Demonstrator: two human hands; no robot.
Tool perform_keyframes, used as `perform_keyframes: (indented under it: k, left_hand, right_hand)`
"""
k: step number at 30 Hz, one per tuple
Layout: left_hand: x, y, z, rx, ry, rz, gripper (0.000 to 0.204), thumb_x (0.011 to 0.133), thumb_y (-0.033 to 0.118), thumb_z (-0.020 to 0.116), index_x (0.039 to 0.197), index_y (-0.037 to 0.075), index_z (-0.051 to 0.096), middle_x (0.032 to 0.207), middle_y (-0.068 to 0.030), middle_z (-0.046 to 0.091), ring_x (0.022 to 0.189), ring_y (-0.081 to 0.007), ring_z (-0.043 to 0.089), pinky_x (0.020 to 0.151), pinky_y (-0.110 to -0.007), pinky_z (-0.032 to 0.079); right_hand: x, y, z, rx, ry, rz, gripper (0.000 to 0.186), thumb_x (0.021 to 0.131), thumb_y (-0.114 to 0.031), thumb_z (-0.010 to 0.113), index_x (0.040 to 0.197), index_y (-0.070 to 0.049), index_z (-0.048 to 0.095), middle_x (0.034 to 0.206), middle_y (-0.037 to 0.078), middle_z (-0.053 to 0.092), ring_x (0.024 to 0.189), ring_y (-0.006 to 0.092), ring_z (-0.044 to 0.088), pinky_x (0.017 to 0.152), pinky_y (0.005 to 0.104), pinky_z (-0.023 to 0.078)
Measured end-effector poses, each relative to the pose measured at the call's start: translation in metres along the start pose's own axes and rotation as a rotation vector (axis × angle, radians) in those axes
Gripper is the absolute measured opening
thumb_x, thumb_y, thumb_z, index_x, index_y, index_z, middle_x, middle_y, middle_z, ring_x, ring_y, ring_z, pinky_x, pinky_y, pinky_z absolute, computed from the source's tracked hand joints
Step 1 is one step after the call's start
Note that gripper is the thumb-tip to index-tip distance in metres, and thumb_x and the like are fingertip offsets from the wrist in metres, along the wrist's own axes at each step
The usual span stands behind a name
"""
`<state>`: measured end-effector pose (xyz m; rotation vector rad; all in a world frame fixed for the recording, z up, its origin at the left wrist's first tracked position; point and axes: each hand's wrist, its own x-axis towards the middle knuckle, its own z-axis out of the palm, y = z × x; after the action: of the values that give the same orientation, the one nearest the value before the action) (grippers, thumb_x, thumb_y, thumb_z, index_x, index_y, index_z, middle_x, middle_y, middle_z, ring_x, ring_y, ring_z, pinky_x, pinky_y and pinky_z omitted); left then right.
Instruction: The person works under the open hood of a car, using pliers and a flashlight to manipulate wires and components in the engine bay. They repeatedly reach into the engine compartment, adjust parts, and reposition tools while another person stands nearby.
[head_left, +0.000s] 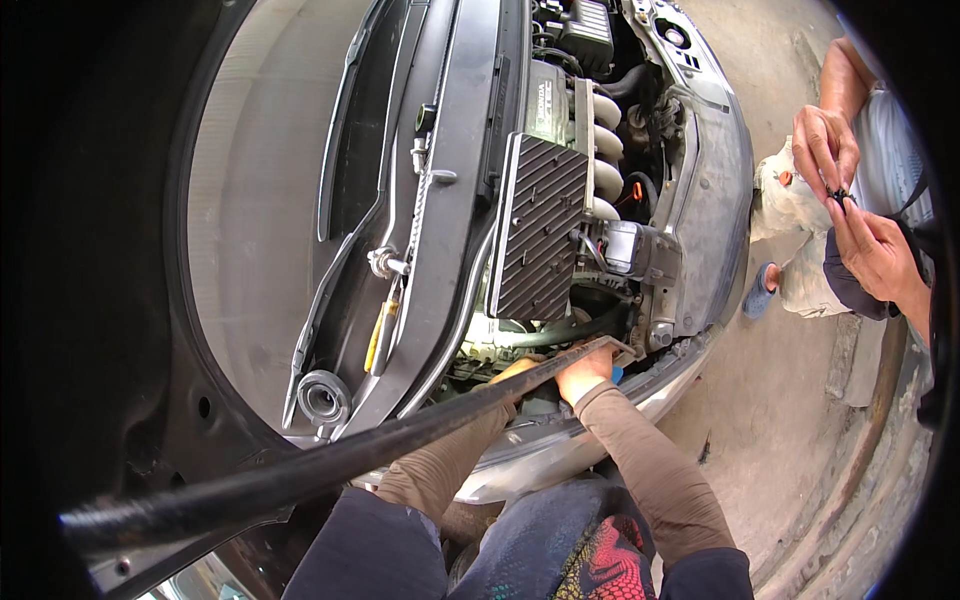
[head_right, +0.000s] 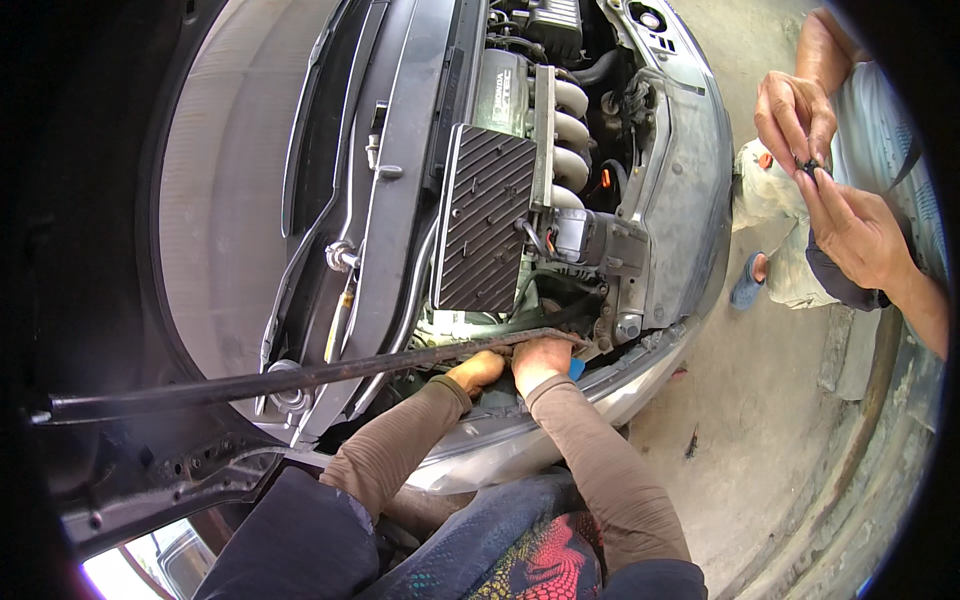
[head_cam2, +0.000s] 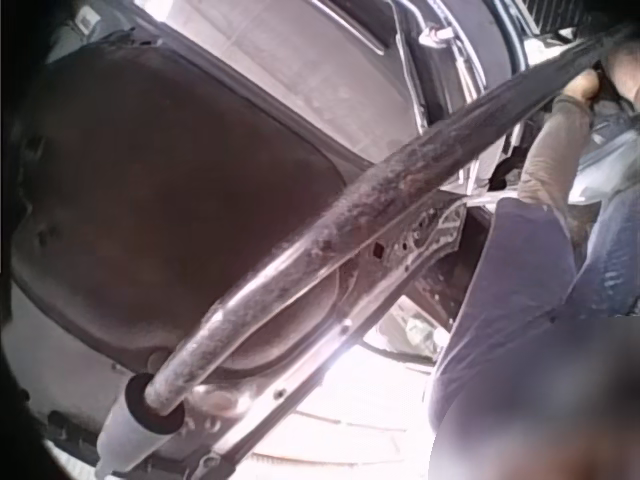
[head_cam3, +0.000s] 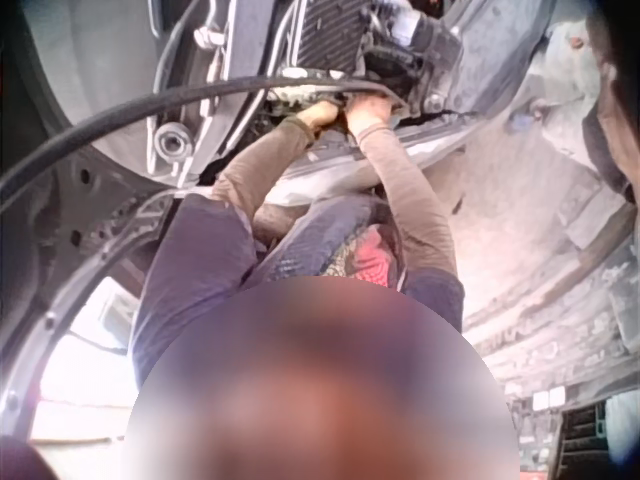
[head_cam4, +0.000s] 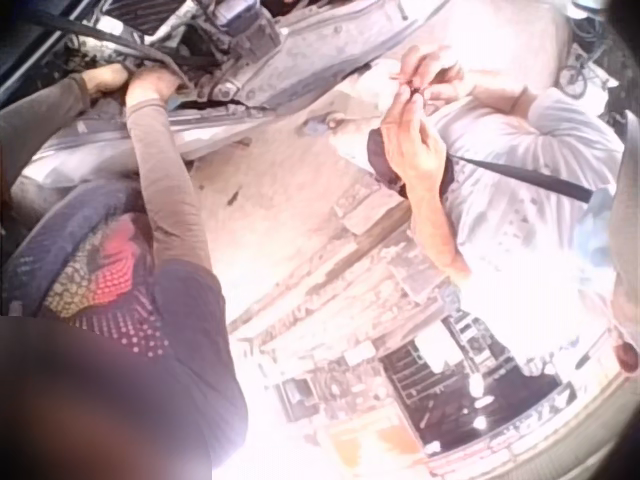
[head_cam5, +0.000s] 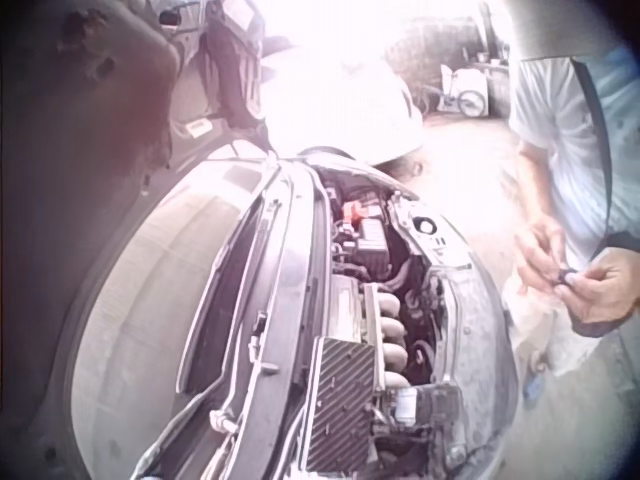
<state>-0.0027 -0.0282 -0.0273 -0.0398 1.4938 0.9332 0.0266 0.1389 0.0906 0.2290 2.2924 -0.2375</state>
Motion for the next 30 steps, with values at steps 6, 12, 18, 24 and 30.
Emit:
perform_keyframes:
  k: [6,12,18,24,30]
  left_hand:
    - [-0.004,-0.003,0.002,-0.206,0.15,-0.152,0.04,0.096,0.003,0.052,0.136,0.005,0.055,0.123,-0.0141,0.065,0.106,-0.0231,0.064,0.089,-0.036,0.055]
    - [-0.044,0.046,0.007,-0.217,0.087,-0.209,0.054,0.095,0.001,0.053,0.145,0.008,0.035,0.119,-0.0162,0.062,0.104,-0.0238,0.063,0.087,-0.037,0.056]
    - [-0.059,0.062,0.008,0.129,0.049,-0.158,0.072,0.099,0.016,0.052,0.157,0.003,0.012,0.135,-0.0257,0.055,0.12,-0.0298,0.057,0.102,-0.037,0.045]
    - [-0.051,0.048,0.003,0.222,0.052,-0.135,0.076,0.1,0.016,0.05,0.158,-0.001,0.005,0.151,-0.027,0.039,0.139,-0.0328,0.041,0.113,-0.036,0.032]
    - [-0.047,0.042,0.002,0.13,0.092,-0.086,0.071,0.094,0.017,0.052,0.155,0.004,0.018,0.105,-0.0149,0.052,0.09,-0.0211,0.05,0.083,-0.034,0.041]
  right_hand:
    - [-0.04,0.017,-0.017,-0.11,0.329,-0.15,0.025,0.092,-0.017,0.052,0.098,-0.011,0.075,0.095,0.007,0.072,0.093,0.0283,0.067,0.082,0.0426,0.048]
    - [-0.114,0.06,-0.017,0.324,0.616,-0.383,0.014,0.078,-0.011,0.063,0.081,0.002,0.062,0.094,0.017,0.056,0.094,0.0335,0.058,0.083,0.042,0.047]
    - [-0.161,0.086,0.006,0.769,0.49,-0.095,0.019,0.093,-0.015,0.061,0.085,0.002,0.057,0.09,0.019,0.056,0.084,0.0409,0.057,0.076,0.0486,0.047]
    - [-0.179,0.094,0.024,0.916,0.459,-0.072,0.023,0.096,-0.016,0.06,0.085,0.002,0.054,0.086,0.02,0.054,0.08,0.0437,0.055,0.07,0.0487,0.045]
    - [-0.174,0.085,0.031,0.912,0.445,-0.088,0.022,0.095,-0.016,0.06,0.085,0.002,0.053,0.086,0.02,0.053,0.08,0.0428,0.055,0.071,0.0487,0.045]
